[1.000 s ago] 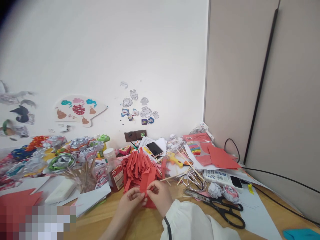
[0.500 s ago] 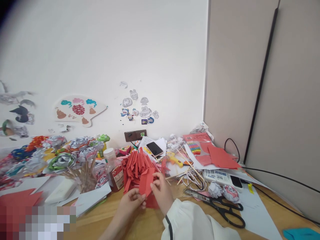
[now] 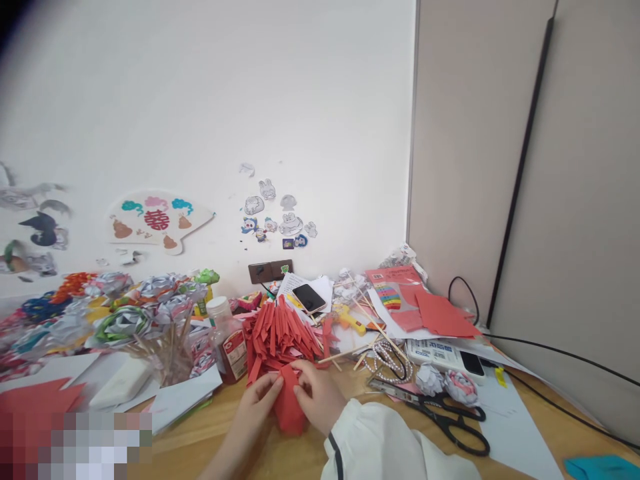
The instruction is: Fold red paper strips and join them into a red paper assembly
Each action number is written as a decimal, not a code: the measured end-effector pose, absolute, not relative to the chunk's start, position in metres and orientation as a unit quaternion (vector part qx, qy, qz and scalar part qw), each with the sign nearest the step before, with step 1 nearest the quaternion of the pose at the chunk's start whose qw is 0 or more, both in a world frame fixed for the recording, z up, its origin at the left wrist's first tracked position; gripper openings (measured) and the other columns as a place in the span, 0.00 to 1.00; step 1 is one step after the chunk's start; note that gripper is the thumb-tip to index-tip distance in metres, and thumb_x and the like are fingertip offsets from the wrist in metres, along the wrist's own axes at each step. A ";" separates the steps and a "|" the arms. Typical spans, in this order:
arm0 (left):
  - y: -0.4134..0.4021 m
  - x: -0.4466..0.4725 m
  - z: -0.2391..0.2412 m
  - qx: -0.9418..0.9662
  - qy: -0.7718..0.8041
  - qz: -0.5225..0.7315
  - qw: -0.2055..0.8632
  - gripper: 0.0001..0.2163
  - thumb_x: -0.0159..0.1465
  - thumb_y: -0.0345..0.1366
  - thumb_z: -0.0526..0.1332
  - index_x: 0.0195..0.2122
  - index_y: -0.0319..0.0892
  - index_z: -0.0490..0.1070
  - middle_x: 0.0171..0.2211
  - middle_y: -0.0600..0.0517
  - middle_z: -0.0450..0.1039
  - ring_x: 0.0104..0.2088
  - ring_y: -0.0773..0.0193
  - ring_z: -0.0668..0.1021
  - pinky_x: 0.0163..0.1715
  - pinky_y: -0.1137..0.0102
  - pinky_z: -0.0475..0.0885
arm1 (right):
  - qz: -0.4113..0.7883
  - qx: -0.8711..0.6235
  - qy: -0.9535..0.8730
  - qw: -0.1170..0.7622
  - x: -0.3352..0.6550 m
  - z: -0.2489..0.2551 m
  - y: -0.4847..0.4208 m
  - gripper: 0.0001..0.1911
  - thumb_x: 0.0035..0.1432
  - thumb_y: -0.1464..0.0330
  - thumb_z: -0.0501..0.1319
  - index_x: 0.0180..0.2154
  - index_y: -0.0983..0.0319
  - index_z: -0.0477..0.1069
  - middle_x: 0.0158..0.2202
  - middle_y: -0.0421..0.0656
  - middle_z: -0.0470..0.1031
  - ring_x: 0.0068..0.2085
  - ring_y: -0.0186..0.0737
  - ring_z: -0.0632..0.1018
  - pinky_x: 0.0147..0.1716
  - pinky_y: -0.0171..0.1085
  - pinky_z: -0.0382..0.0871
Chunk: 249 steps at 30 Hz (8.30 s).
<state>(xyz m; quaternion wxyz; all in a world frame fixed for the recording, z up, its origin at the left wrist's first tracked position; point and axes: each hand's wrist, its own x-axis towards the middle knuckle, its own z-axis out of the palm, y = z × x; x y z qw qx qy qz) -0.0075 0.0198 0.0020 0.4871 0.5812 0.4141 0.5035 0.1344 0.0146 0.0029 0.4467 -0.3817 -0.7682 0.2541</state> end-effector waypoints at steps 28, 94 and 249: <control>0.012 0.000 0.008 0.531 0.438 0.482 0.541 0.13 0.47 0.45 0.56 0.24 0.39 0.62 0.17 0.58 0.61 0.15 0.70 0.67 0.14 0.75 0.64 | 0.209 -0.326 -0.779 0.492 0.139 0.014 0.012 0.15 0.51 0.75 0.46 0.36 0.58 0.67 0.33 0.41 0.71 0.36 0.34 0.70 0.37 0.35 0.63; 0.019 -0.010 0.012 0.411 0.451 0.554 0.566 0.11 0.40 0.35 0.63 0.19 0.39 0.60 0.13 0.60 0.64 0.16 0.73 0.69 0.18 0.74 0.69 | 0.537 -0.354 -0.636 0.426 0.168 0.008 0.043 0.16 0.40 0.59 0.58 0.28 0.66 0.64 0.19 0.39 0.68 0.20 0.32 0.69 0.22 0.33 0.64; 0.020 -0.021 0.023 0.518 0.398 0.463 0.599 0.15 0.44 0.40 0.60 0.31 0.37 0.63 0.11 0.54 0.69 0.15 0.66 0.72 0.16 0.75 0.64 | 0.586 -0.282 -0.601 0.465 0.154 -0.006 0.044 0.16 0.44 0.64 0.56 0.35 0.67 0.64 0.16 0.38 0.68 0.15 0.28 0.67 0.17 0.29 0.59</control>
